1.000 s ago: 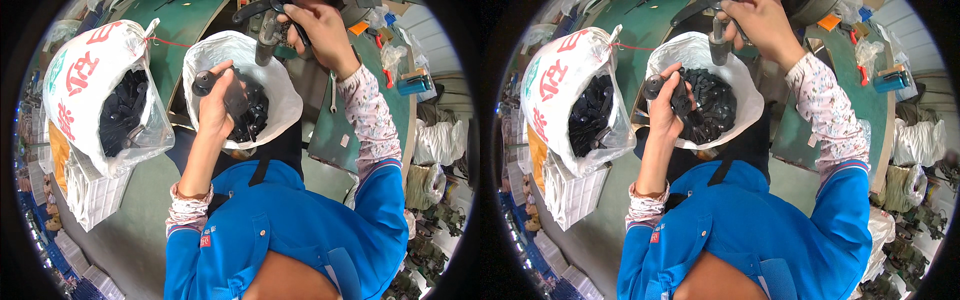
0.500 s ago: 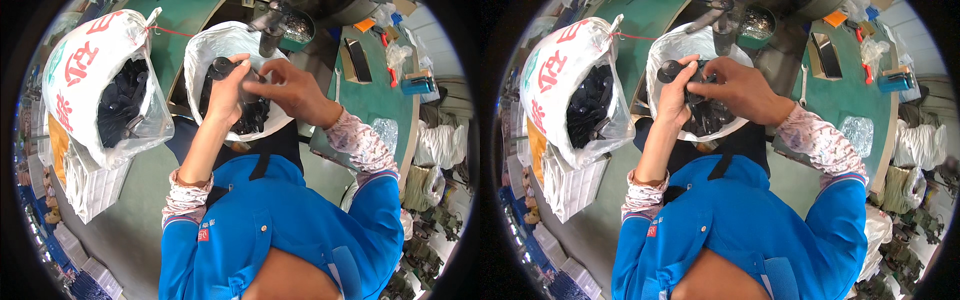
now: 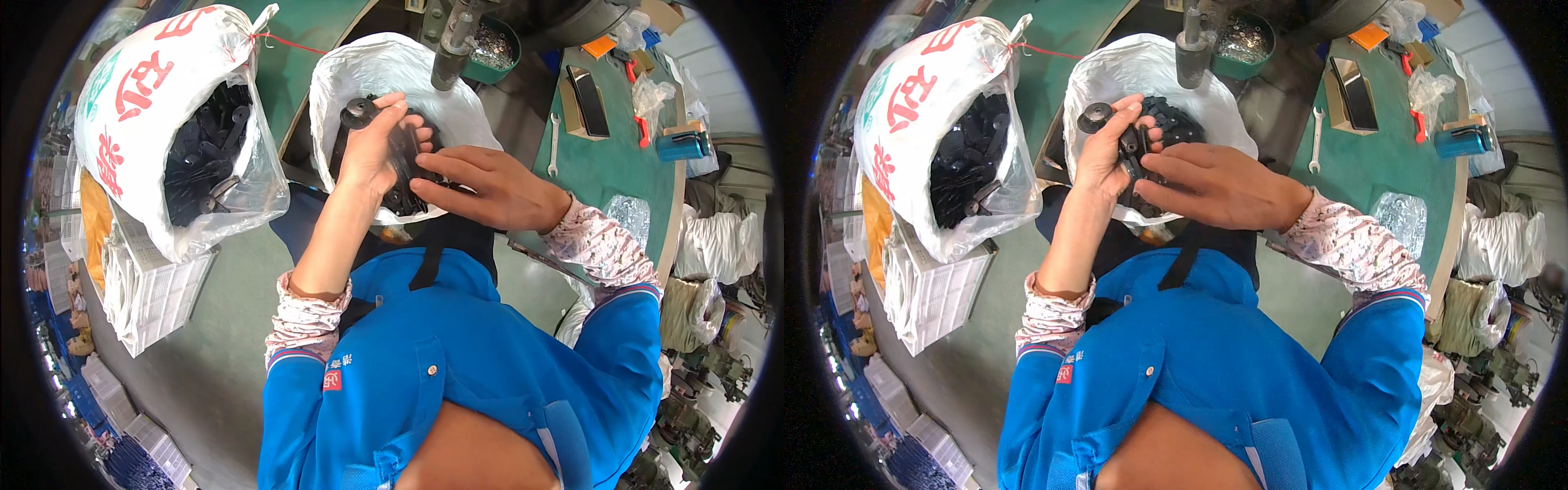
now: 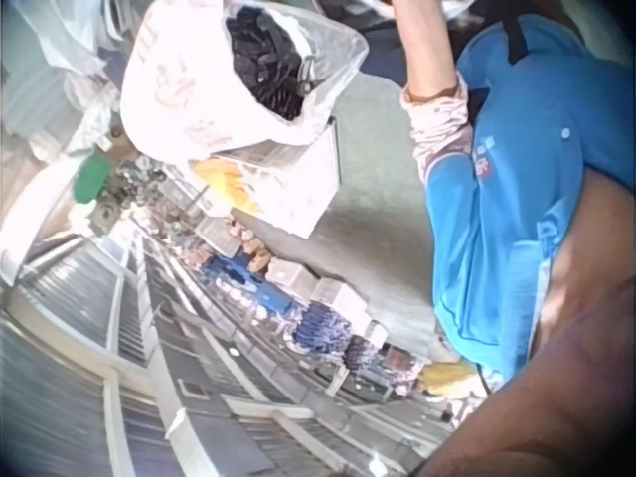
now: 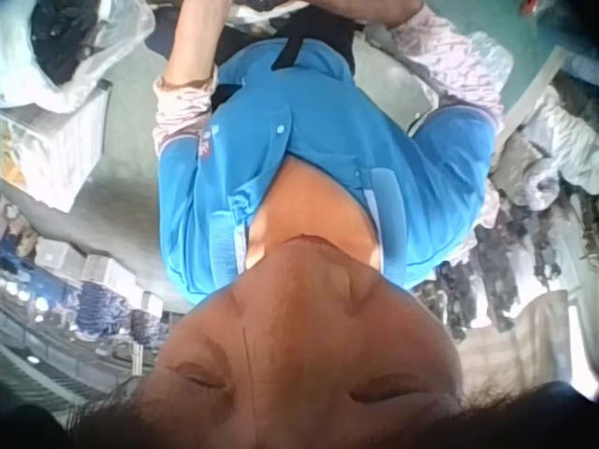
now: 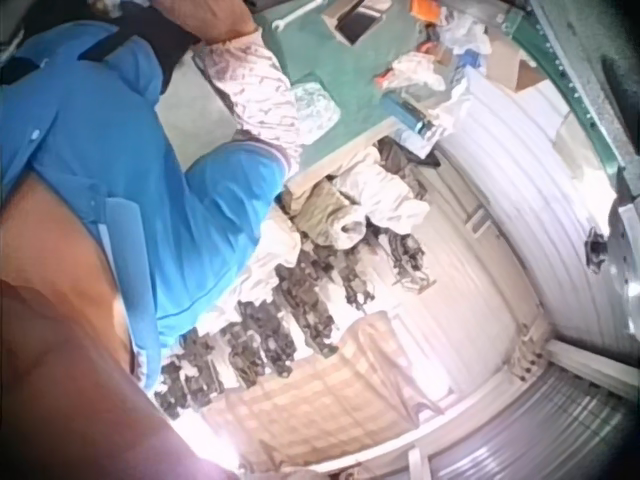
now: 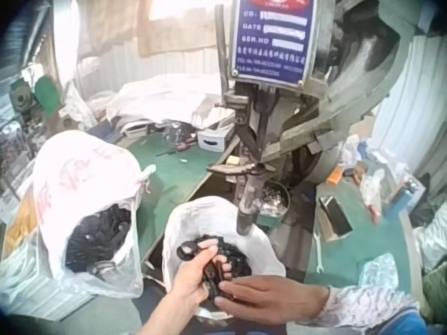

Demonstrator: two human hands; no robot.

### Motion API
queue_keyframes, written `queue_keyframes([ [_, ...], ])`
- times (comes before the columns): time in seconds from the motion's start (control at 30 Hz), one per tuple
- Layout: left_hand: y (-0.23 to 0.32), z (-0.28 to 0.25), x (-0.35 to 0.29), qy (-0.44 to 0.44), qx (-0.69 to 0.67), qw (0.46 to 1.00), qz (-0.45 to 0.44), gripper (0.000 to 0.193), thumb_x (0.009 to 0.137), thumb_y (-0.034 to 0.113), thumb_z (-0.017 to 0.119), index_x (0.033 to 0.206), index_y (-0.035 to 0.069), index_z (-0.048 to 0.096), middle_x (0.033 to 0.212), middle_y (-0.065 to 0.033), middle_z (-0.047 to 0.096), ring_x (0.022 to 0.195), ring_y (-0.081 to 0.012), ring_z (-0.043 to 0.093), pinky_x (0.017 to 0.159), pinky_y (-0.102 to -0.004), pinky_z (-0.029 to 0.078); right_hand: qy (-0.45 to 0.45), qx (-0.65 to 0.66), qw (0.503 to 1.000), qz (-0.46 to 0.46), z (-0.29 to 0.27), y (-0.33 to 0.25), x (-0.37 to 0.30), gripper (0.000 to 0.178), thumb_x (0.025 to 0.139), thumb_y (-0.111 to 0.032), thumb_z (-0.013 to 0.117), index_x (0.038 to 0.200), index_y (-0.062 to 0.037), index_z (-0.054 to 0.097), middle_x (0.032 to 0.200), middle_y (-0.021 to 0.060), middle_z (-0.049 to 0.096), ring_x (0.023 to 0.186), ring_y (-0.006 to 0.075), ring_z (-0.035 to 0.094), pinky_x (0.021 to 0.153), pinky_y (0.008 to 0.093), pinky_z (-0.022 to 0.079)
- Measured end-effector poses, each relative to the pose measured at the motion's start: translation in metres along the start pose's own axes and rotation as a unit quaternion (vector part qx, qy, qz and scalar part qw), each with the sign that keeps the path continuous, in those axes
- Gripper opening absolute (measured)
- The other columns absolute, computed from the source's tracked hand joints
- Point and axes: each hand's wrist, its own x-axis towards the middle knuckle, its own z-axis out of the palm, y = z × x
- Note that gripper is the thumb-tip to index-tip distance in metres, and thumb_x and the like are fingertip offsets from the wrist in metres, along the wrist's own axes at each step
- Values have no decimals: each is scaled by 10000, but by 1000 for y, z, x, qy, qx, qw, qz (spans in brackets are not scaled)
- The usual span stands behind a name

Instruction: The person picks black plastic components from a large white sack and assembles them by hand, inserting small circular pieces into the main body. The assembled units are placed into a second white sack on the table.

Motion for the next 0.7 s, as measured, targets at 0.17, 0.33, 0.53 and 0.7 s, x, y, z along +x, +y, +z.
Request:
queue_keyframes([
  [0.17,-1,-22,10,16,8,1000,-12,277,864,162,645,1117,78,569,781,-71,613,654,-197,615,566,-363,533,205,47,962,172,-23,-7,8,396,777,11,646,1165,-65,620,930,141,639,819,280,616,717,341,510],
  [0.33,5,-25,15,-22,-67,997,30,232,880,136,625,1097,78,566,690,-22,565,556,-140,531,508,-318,478,306,331,780,435,-46,43,11,304,893,-120,608,1182,-24,604,821,33,636,624,52,543,554,209,443],
  [0.53,13,-18,17,-20,-146,987,61,240,890,112,616,1112,69,535,668,-24,529,542,-128,502,503,-286,454,281,391,742,466,-81,92,59,265,934,-134,543,1127,47,566,667,57,625,447,93,529,349,222,367],
  [0.7,20,-7,23,10,-205,975,89,116,883,88,622,957,58,538,660,-24,529,539,-124,494,509,-279,456,232,431,701,519,-77,102,65,264,941,-143,534,1114,53,568,711,61,630,445,85,526,333,219,362],
])
